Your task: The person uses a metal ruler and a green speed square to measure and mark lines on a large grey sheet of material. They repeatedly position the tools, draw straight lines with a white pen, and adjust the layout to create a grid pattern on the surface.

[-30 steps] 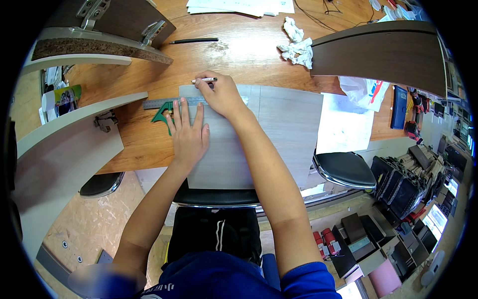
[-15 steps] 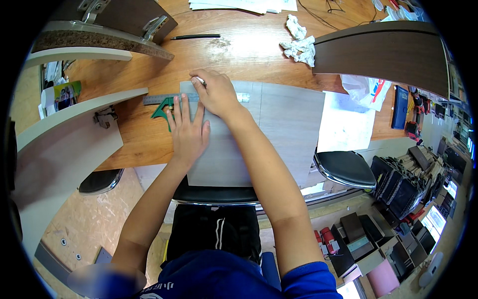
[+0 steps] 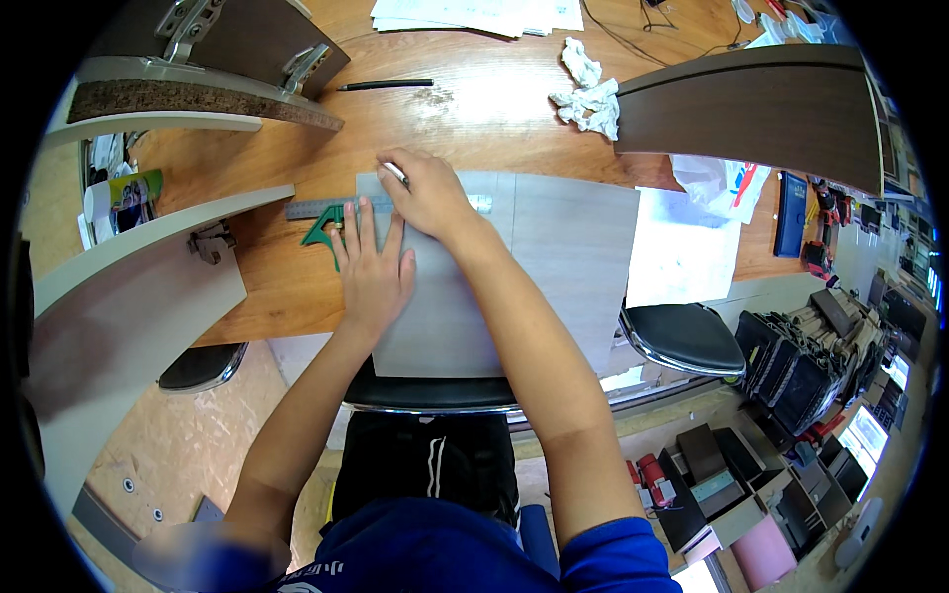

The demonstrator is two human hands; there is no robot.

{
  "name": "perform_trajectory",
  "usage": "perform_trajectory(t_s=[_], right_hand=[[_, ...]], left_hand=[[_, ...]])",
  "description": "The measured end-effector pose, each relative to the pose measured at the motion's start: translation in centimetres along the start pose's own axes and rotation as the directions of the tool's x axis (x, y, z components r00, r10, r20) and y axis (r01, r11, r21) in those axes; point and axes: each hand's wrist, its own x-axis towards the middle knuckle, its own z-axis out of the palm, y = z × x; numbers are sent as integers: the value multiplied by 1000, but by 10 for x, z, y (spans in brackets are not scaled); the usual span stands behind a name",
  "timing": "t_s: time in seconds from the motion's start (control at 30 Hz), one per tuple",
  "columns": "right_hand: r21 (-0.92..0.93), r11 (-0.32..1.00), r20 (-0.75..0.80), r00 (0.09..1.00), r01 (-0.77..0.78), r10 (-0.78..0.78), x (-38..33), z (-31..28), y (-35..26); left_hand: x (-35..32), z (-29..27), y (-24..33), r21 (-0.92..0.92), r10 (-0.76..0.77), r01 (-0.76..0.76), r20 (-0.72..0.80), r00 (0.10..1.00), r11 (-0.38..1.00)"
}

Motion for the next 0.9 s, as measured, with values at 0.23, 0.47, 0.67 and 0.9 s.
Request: perform_trajectory(t_s=[0.23,0.47,0.67,0.9], right_hand=[[143,986,137,988,-87,68,10,-6,-11],[-29,1000,197,980,-6,11,15,-1,-17],[-120,992,217,976,26,1,20,4,-16],[-151,988,176,984,-4,31,6,-28,-4]], left_hand=[[1,-2,1,-11,-9,9,20,1000,1000],[1,-3,1,-16,-5,6,21,1000,1000],[1,-2,1,-17,1,-1,-4,1000,1000],[0,1,0,5,19,-19,-21,1000,1000]])
